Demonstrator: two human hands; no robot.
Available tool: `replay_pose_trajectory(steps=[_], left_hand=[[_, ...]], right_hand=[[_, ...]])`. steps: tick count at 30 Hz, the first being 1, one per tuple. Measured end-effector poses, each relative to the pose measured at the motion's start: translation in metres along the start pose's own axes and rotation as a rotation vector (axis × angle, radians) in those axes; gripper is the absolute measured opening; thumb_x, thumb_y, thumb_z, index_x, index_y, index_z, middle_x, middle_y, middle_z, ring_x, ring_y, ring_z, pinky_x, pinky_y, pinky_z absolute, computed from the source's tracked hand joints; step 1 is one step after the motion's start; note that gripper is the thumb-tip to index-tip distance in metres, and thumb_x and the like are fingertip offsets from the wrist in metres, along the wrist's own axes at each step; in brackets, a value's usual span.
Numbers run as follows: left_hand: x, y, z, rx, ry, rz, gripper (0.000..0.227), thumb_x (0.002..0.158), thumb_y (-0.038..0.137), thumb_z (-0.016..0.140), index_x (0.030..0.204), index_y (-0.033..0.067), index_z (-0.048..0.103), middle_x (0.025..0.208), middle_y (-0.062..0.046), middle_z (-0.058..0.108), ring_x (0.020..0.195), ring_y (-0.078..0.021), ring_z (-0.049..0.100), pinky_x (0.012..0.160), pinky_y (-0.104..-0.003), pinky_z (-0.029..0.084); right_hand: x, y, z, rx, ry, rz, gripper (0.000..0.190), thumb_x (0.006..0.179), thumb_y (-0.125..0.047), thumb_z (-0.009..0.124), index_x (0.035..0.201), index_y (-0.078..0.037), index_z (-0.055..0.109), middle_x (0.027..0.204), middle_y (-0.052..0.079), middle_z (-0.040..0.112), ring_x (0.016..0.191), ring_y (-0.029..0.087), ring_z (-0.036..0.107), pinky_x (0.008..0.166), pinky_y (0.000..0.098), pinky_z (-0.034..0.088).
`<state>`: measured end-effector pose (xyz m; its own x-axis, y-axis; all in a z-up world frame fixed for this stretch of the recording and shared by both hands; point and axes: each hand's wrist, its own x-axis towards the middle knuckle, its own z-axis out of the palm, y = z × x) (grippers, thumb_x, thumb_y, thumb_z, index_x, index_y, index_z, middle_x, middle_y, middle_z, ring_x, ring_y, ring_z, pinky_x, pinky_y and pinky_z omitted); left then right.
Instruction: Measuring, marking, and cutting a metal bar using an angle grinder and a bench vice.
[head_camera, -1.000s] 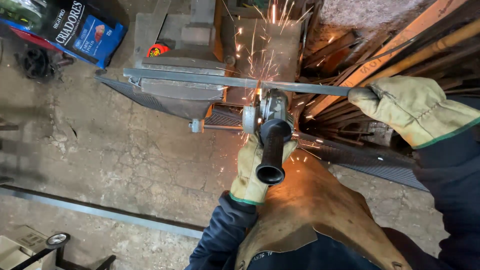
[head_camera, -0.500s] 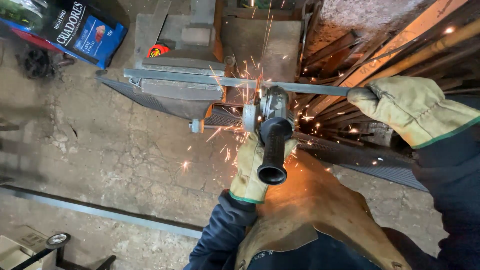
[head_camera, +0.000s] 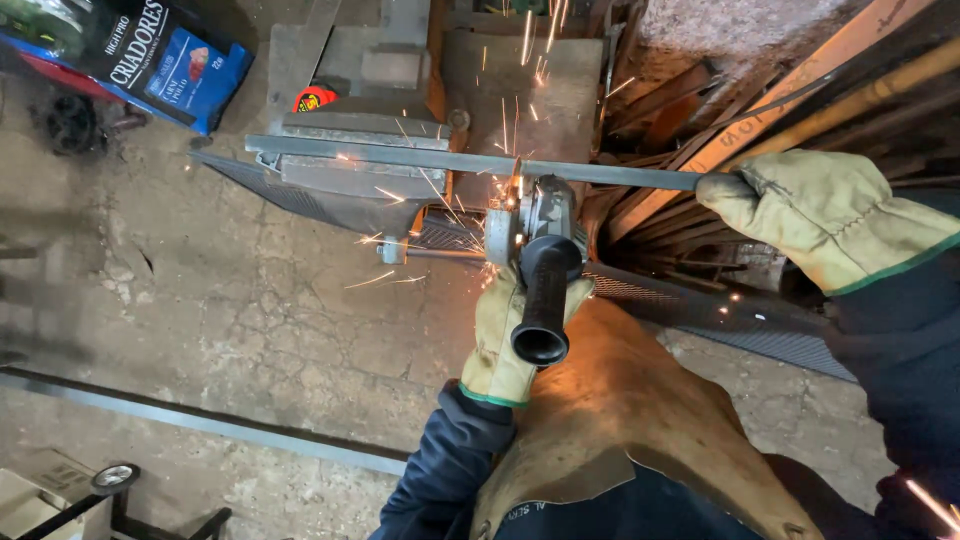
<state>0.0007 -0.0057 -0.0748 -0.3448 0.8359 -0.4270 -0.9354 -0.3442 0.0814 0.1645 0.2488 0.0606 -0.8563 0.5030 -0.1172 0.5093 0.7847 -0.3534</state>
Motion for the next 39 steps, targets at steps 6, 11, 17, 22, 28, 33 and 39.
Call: replay_pose_trajectory(steps=[6,11,17,22,28,33,39], left_hand=[[-0.016,0.005,0.014,0.355,-0.073,0.088,0.037,0.113,0.016,0.042,0.145,-0.0035,0.043,0.138,-0.022,0.057,0.121,-0.0332,0.062,0.103,-0.052,0.057],[-0.005,0.008,-0.016,-0.172,-0.034,-0.112,0.045,0.112,0.028,0.041,0.148,0.0015,0.040,0.143,-0.031,0.049,0.124,-0.0496,0.058,0.102,-0.060,0.055],[0.009,-0.001,-0.007,-0.150,0.130,-0.055,0.052,0.110,0.038,0.040,0.146,0.0002,0.042,0.144,-0.031,0.048,0.124,-0.0490,0.057,0.100,-0.068,0.052],[0.018,0.001,-0.006,-0.185,0.178,-0.081,0.051,0.110,0.038,0.034,0.147,0.0028,0.042,0.145,-0.031,0.048,0.124,-0.0518,0.056,0.097,-0.069,0.052],[0.021,0.000,-0.002,-0.168,0.205,-0.091,0.051,0.103,0.037,0.036,0.142,0.0050,0.046,0.139,-0.029,0.053,0.118,-0.0518,0.060,0.093,-0.068,0.054],[-0.024,0.012,0.037,1.079,-0.002,0.273,0.047,0.090,0.009,0.077,0.131,-0.0024,0.058,0.123,-0.025,0.067,0.110,-0.0397,0.068,0.097,-0.052,0.058],[-0.059,0.042,0.028,0.974,0.031,0.085,0.053,0.086,0.013,0.079,0.131,-0.0013,0.056,0.121,-0.021,0.069,0.110,-0.0343,0.069,0.095,-0.044,0.056]], right_hand=[[-0.001,0.013,0.010,-0.088,0.128,-0.105,0.047,0.105,-0.047,0.065,0.085,-0.006,0.062,0.072,0.013,0.056,0.065,0.031,0.058,0.063,0.0421,0.045],[0.004,-0.005,-0.007,-0.021,0.062,-0.077,0.042,0.102,-0.044,0.063,0.085,-0.006,0.063,0.072,0.012,0.056,0.065,0.033,0.057,0.063,0.0461,0.045],[0.005,0.039,0.036,-0.189,0.323,-0.250,0.048,0.109,-0.046,0.060,0.083,-0.006,0.064,0.075,0.011,0.058,0.061,0.032,0.057,0.061,0.0437,0.047],[0.004,0.039,0.040,-0.167,0.255,-0.123,0.043,0.103,-0.048,0.068,0.086,-0.009,0.069,0.071,0.010,0.061,0.066,0.031,0.061,0.063,0.0415,0.048],[0.001,0.038,0.039,-0.167,0.234,-0.125,0.039,0.105,-0.044,0.070,0.087,-0.010,0.070,0.074,0.009,0.062,0.066,0.028,0.062,0.061,0.0382,0.048],[-0.008,0.039,0.026,-0.099,0.351,-0.286,0.044,0.117,-0.044,0.070,0.098,-0.004,0.068,0.085,0.010,0.064,0.073,0.025,0.064,0.067,0.0349,0.050],[-0.014,0.070,0.029,-0.294,0.068,-0.092,0.053,0.093,-0.057,0.069,0.079,-0.007,0.071,0.073,0.012,0.065,0.064,0.030,0.064,0.058,0.0384,0.051]])
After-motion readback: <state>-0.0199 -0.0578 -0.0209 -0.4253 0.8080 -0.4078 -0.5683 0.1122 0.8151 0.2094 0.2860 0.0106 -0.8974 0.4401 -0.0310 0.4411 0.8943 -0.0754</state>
